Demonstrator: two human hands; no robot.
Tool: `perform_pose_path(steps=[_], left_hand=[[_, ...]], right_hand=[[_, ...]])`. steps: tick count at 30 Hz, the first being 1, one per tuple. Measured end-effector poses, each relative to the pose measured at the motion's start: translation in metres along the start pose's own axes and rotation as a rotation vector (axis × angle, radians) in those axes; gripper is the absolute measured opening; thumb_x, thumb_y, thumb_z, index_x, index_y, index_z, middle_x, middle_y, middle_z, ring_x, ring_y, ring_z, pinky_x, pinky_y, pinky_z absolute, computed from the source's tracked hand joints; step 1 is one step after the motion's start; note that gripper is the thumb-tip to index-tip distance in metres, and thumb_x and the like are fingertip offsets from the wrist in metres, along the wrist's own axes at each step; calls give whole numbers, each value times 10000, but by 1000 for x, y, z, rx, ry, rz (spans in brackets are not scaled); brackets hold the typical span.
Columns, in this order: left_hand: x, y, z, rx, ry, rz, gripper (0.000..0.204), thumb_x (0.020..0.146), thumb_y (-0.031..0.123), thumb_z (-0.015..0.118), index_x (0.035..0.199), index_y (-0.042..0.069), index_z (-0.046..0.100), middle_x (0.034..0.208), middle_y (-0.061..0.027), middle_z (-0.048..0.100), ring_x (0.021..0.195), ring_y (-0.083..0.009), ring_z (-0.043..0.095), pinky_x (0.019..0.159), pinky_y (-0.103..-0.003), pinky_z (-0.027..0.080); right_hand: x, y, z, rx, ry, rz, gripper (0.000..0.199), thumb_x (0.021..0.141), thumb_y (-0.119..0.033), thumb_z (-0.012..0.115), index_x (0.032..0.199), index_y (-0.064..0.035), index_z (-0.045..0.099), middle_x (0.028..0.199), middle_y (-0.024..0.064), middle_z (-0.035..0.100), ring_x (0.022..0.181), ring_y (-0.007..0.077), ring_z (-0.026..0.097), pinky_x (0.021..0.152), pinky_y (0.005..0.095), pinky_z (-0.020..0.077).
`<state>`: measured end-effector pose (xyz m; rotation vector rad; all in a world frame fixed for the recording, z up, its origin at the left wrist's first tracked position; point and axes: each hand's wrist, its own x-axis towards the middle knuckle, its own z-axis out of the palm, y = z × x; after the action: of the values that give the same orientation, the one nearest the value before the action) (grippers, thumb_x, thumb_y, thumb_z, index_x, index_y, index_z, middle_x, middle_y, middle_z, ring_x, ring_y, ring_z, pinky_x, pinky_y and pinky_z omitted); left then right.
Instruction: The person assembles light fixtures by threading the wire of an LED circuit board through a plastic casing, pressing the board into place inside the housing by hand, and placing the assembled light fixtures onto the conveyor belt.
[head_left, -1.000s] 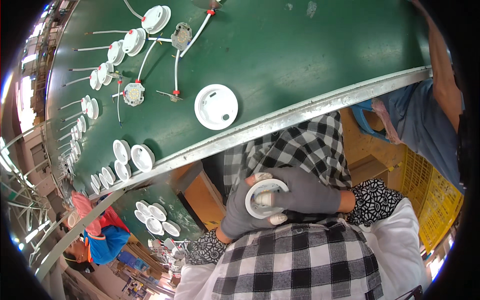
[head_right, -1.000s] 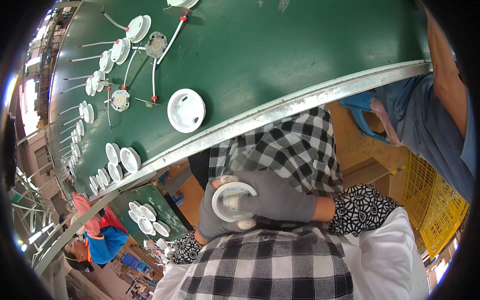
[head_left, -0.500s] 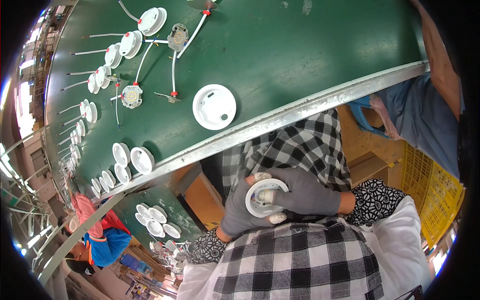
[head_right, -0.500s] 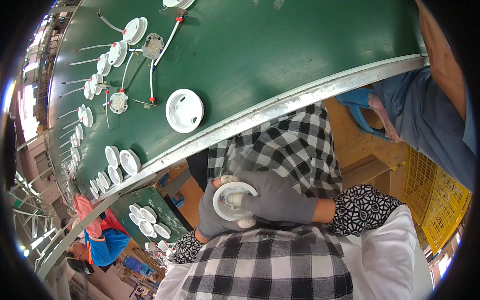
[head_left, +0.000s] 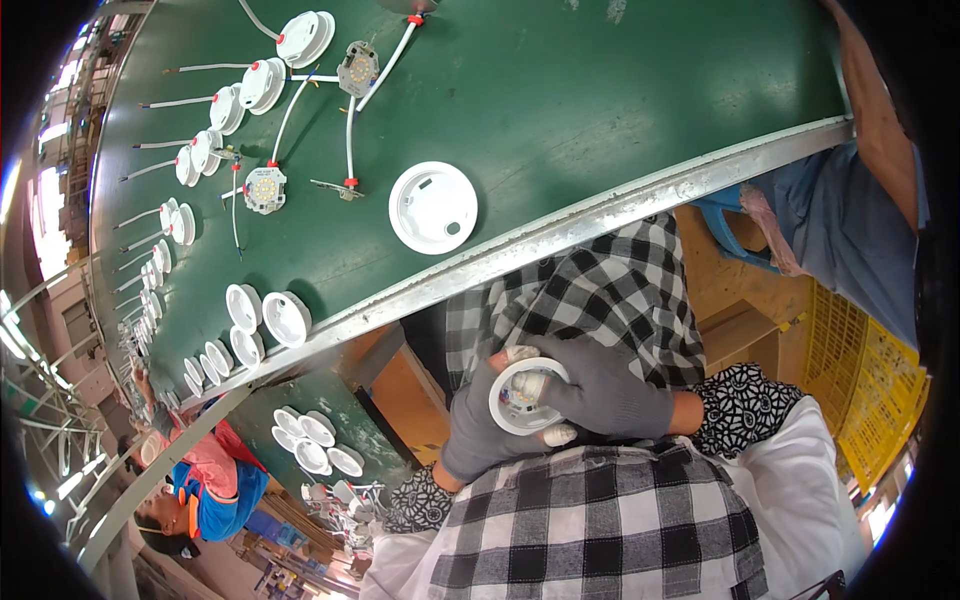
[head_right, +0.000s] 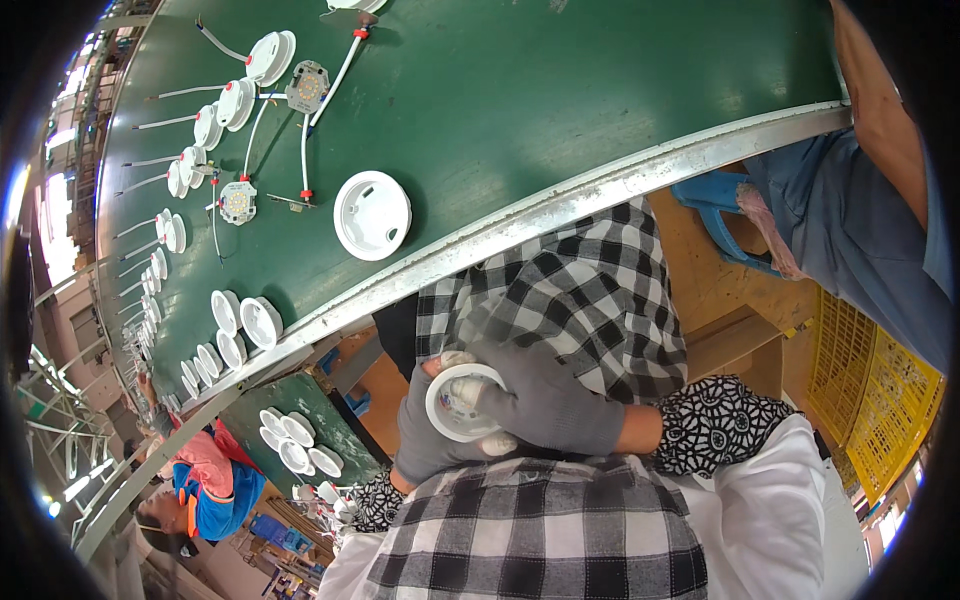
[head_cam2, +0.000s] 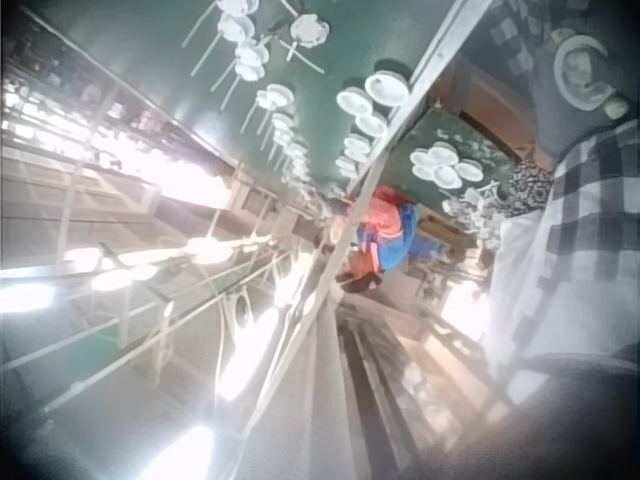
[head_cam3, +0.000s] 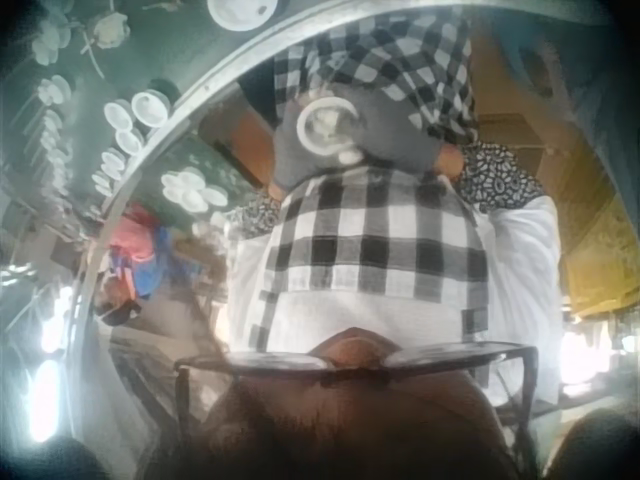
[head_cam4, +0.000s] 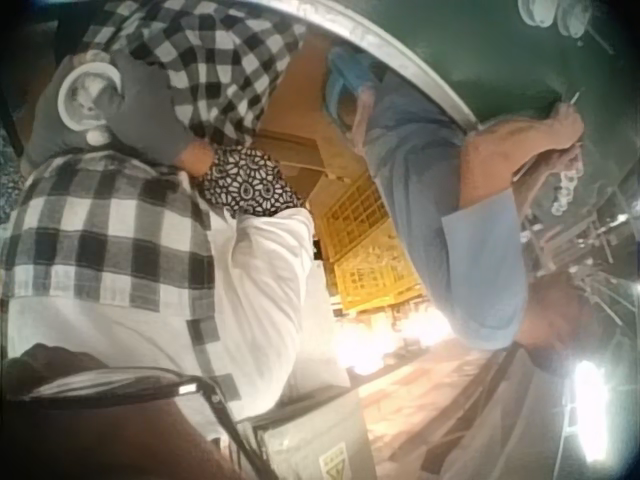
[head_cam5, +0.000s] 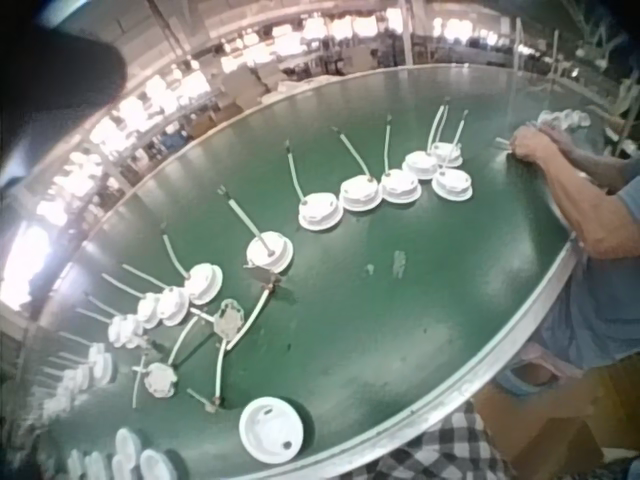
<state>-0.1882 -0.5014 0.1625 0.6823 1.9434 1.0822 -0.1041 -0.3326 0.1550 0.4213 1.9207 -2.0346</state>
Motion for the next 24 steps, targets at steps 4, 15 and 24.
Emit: perform_pose_path(steps=[4,15,24], left_hand=[[-6,-1,4,43,38,68,944,557,426,911,1258,-10,454,1048,-119,653,925,-221,680,790,-315,552],[-2,-9,1,-52,-1,54,931,587,464,887,1261,-4,448,1029,-129,665,909,-245,690,769,-339,567],[17,31,-17,185,-25,255,893,578,377,908,1260,18,458,1073,-120,642,919,-235,670,815,-332,543]], right_hand=[[-6,17,11,-26,108,-107,386,867,-221,585,1183,-5,535,1008,213,631,843,360,630,784,431,489],[4,2,-4,64,-78,66,440,830,-236,619,1221,-55,530,985,187,657,874,327,654,805,393,511],[13,-37,-38,-52,-245,-49,525,851,-330,629,1316,-102,542,1032,115,687,894,199,664,820,309,509]])
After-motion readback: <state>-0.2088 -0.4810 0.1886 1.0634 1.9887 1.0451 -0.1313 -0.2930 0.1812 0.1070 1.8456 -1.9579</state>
